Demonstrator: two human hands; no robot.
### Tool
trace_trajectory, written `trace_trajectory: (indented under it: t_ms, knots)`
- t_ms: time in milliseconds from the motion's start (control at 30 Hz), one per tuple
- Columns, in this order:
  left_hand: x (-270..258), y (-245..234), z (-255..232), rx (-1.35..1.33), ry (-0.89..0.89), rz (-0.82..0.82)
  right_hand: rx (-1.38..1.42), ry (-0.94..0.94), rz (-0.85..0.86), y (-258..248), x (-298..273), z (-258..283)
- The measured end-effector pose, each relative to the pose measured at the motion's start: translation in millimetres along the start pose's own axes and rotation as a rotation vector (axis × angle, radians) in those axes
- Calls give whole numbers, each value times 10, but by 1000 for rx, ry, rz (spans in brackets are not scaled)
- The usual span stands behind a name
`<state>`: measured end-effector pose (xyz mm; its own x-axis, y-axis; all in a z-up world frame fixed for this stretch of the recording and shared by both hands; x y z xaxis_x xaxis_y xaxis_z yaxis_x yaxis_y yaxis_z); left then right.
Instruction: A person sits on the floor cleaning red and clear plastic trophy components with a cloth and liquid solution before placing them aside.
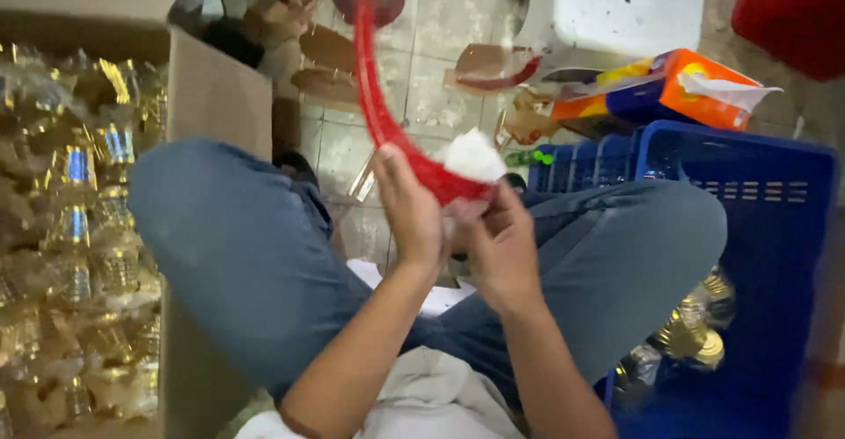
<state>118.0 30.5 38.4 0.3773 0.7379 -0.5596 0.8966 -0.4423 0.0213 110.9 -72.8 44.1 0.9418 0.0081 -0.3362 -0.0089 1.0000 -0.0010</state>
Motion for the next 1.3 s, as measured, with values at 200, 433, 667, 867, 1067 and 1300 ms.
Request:
trace_trajectory:
  t_ms: [200,433,667,867,1067,1300]
  knots:
    - [-157,339,-284,-101,176,369,253,-192,-61,-171,480,285]
    - [278,494,-374,92,633,521,686,-17,132,-402,1513,633]
    - [1187,-12,550,895,582,161,990,182,-201,-1107,3552,-680]
    - [1404,-73,966,1256,296,293,1053,241,-539,-1859,4549,-1790]
    - [1503,-116,1106,1323,302,269,1107,282,-683,-2105,4507,-1985]
    - [1596,-188,1201,1394,232,242,873,213,-795,-1975,4302,-1949]
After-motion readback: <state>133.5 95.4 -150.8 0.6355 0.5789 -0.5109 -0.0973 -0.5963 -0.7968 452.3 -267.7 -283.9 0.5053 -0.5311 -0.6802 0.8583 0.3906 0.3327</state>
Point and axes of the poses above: each hand's wrist, its own x-axis towards the middle knuckle, its own y-axis out of the palm, z = x × y, the point moved 3 cm from there along x, towards the middle knuckle, and after that the axes turned 9 degrees about -z, right-handed, at the moved point
